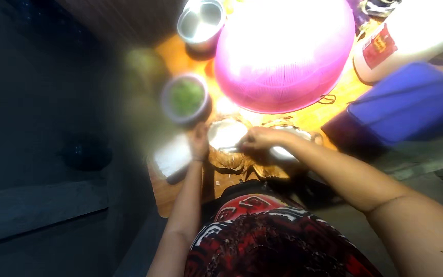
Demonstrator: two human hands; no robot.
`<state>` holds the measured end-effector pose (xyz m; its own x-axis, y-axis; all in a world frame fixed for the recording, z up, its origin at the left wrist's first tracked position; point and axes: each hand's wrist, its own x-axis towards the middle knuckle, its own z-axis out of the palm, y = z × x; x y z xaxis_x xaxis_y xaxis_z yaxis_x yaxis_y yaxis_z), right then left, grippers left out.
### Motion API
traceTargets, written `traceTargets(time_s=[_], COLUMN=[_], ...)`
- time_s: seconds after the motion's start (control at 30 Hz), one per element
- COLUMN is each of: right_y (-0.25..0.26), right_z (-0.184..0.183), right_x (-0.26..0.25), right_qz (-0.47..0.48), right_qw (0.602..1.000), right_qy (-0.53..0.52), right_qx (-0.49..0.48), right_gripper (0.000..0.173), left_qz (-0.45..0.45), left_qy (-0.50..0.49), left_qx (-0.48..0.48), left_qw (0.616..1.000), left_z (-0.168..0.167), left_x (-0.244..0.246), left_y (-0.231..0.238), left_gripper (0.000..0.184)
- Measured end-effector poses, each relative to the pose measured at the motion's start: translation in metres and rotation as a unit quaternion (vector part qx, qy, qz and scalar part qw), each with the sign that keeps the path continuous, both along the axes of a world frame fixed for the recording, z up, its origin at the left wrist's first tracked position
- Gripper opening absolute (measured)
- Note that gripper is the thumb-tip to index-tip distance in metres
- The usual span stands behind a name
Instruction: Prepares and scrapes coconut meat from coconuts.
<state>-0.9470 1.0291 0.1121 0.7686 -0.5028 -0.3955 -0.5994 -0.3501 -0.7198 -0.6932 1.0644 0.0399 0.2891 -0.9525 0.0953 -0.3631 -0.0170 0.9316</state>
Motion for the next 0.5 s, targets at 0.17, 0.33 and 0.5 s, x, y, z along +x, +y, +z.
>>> traceTargets(time_s=[0.17,0.33,0.5], right_y=[-0.009,-0.007,-0.009], right_z=[0.012,-0.001,0.000], right_x=[-0.005,0.006,-0.014], right_qz=[-0.010,0.001,-0.004], right_qw=[1.000,1.000,1.000], right_qy=[0.014,-0.003,0.016], right_qx=[-0.006,-0.014,-0.012], right_gripper=[0.026,0.026,0.024], left_qz=[0.003,0.000,0.005], left_qy=[-0.002,0.008,0.001], left_qx=[0.006,0.002,0.009], left_qw=[1.000,1.000,1.000], left_z=[0.002,0.000,0.004], left_x=[-0.002,-0.001,-0.002], left_y=[-0.002,-0.001,0.000], left_gripper=[0.030,0.031,0.031])
